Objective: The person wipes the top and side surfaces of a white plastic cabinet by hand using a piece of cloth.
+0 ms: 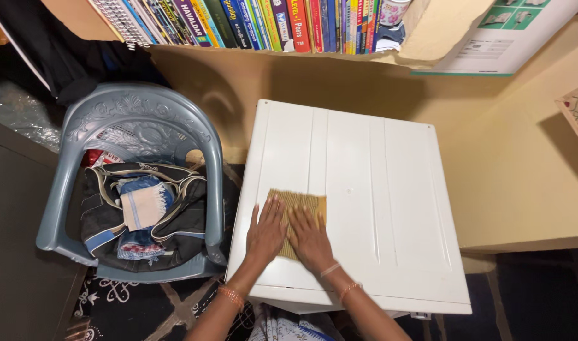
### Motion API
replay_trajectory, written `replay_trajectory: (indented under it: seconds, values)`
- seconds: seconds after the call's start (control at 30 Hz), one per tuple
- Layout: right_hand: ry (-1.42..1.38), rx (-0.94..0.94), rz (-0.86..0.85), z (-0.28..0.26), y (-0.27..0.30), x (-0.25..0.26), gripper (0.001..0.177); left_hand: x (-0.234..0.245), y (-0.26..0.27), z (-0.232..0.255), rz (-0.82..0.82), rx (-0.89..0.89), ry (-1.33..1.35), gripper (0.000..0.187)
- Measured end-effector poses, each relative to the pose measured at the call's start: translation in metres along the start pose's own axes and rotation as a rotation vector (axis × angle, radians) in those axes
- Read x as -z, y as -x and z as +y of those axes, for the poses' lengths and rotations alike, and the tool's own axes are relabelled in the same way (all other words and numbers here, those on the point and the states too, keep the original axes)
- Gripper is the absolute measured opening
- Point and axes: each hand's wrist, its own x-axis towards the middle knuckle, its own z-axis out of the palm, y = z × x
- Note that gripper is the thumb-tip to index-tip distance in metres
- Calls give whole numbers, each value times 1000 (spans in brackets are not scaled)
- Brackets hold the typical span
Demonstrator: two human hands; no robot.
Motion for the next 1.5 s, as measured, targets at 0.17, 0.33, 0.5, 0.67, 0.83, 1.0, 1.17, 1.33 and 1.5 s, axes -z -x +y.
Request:
replay_trajectory:
  seconds: [0.17, 0.33, 0.5, 0.67, 0.83, 1.0, 1.17, 1.33, 1.5]
  values:
    - [-102, 70, -109, -45, 57, -9, 64, -22, 86, -6, 334, -13, 6, 62]
    - [-111, 114, -132, -59, 63, -1, 69, -13, 107, -12, 341, 25, 18, 61]
    - [-124, 152, -93, -47, 7, 2, 66, 14, 50, -36, 179, 40, 46, 64]
    - [-53, 96, -40, -43, -49, -1, 68, 25, -1, -55, 130, 162, 127, 61]
    - [-49, 94, -112, -57, -41, 3, 70, 16, 16, -54, 127, 231, 249, 63]
    - [-105, 186, -136, -78, 24, 0, 66, 13, 86, -42, 1, 274, 280, 65]
    - [-125, 148, -84, -87, 35, -9, 66, 18, 111, -40, -4, 272, 304, 65]
    - [-177, 131, -23, -75, -5, -12, 64, 11, 59, -54, 41, 237, 295, 65]
    - [-128, 57, 28, -51, -58, 1, 64, 15, -8, -62, 92, 208, 303, 62]
